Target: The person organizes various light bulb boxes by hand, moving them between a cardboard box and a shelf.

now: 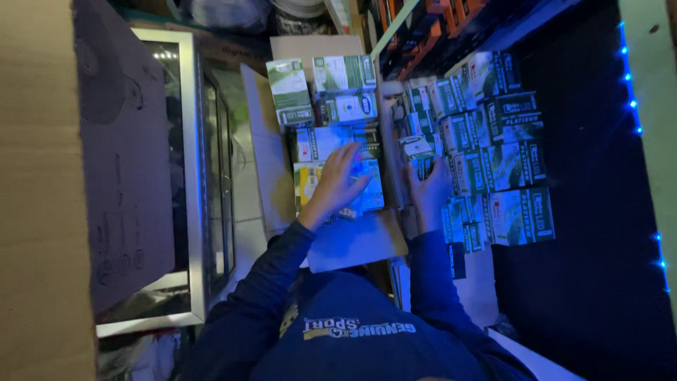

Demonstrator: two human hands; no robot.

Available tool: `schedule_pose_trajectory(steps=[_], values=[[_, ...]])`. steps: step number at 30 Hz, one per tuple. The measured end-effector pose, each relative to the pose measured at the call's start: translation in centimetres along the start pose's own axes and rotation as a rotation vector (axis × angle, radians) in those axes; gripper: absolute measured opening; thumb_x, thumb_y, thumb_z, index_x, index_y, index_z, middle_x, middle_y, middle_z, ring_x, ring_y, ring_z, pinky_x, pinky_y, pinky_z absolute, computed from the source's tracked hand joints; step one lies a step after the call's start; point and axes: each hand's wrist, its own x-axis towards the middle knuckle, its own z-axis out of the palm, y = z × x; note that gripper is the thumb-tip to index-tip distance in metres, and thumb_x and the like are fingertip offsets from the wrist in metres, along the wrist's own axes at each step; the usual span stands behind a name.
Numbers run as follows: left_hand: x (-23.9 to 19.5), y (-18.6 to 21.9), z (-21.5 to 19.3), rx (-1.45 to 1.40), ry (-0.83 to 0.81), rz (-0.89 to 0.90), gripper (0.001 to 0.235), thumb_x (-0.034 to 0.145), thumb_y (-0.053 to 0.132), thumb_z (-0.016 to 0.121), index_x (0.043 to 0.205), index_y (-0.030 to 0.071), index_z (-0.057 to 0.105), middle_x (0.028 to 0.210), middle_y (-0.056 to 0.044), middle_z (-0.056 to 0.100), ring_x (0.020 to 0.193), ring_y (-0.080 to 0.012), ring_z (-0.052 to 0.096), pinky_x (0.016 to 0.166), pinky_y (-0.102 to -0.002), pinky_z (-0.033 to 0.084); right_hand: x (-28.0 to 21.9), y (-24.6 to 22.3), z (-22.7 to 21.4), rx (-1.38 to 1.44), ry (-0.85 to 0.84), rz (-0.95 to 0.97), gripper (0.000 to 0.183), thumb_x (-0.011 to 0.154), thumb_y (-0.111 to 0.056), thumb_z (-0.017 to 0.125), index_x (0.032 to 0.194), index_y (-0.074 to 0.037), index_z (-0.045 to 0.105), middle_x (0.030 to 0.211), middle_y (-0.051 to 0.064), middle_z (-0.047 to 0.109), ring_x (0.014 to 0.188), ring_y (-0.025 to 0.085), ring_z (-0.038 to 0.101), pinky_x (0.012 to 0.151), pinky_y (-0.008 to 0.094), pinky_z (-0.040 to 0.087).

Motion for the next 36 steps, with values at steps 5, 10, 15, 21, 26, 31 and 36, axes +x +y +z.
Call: schedule_pose_trajectory(steps=[5,10,15,21,26,31,36], values=[[-1.2,-1.0,-1.0,0.123,0.004,0.061,0.069,0.086,0.027,0.077,0.142,-0.002,0.05,0.142,-0.025,0.053,0.133,-0.0445,0.049,0.114,-0.051,0.039,-0.2,0.8,1.9,0.076,-0.058,-0.004,0.064,0.092,-0.042,0.078,0.131,0.005,0.058,0.113,0.026,0.067,0.106,0.046,0.064,0.089,0.054,0.052],[-0.9,-1.7,-0.4,0.016,0.024,0.058,0.063,0.088,0.026,0.075,0.141,-0.001,0.052,0.142,-0.023,0.054,0.134,-0.0418,0.051,0.114,-0.049,0.041,-0.2,2.4,4.2,-0.034,-0.207,0.018,0.068,0.088,-0.045,0.08,0.128,0.005,0.057,0.112,0.029,0.066,0.102,0.047,0.064,0.086,0.054,0.052],[-1.0,-1.0,-0.3,-0.113,-0.024,-0.023,0.06,0.09,0.023,0.073,0.142,0.001,0.053,0.142,-0.02,0.056,0.133,-0.0391,0.052,0.113,-0.045,0.043,-1.0,3.2,5.0,-0.112,-0.319,0.043,0.064,0.082,-0.044,0.08,0.127,-0.002,0.061,0.11,0.024,0.067,0.102,0.044,0.064,0.083,0.054,0.052],[-0.3,0.8,-3.2,-0.205,-0.01,0.019,0.058,0.092,0.017,0.071,0.143,0.001,0.052,0.145,-0.02,0.056,0.134,-0.0385,0.054,0.113,-0.044,0.044,-0.7,2.7,6.3,-0.286,-0.367,0.073,0.057,0.078,-0.039,0.084,0.122,-0.008,0.065,0.111,0.017,0.071,0.104,0.042,0.064,0.085,0.054,0.052],[0.0,1.1,-7.2,-0.068,0.081,-0.015,0.053,0.092,0.016,0.072,0.14,0.0,0.055,0.139,-0.02,0.058,0.131,-0.0391,0.055,0.112,-0.045,0.044,-0.4,1.6,6.4,-0.455,-0.445,0.143,0.056,0.075,-0.028,0.084,0.126,-0.014,0.066,0.108,0.014,0.072,0.108,0.038,0.063,0.088,0.056,0.05],[-0.1,-1.2,-8.9,0.108,0.142,-0.02,0.054,0.087,0.017,0.074,0.136,0.0,0.057,0.134,-0.021,0.059,0.126,-0.0413,0.054,0.11,-0.049,0.042,0.5,0.8,6.7,-0.472,-0.364,0.099,0.047,0.078,-0.028,0.08,0.121,-0.015,0.069,0.104,0.012,0.074,0.106,0.037,0.063,0.087,0.057,0.047],[-0.9,-2.7,-7.8,0.099,0.105,-0.046,0.055,0.085,0.017,0.074,0.135,-0.001,0.058,0.132,-0.023,0.058,0.125,-0.0423,0.053,0.109,-0.05,0.041,0.8,0.5,6.7,-0.527,-0.403,0.131,0.035,0.083,-0.024,0.074,0.117,-0.017,0.072,0.098,0.011,0.074,0.104,0.035,0.065,0.089,0.054,0.05]])
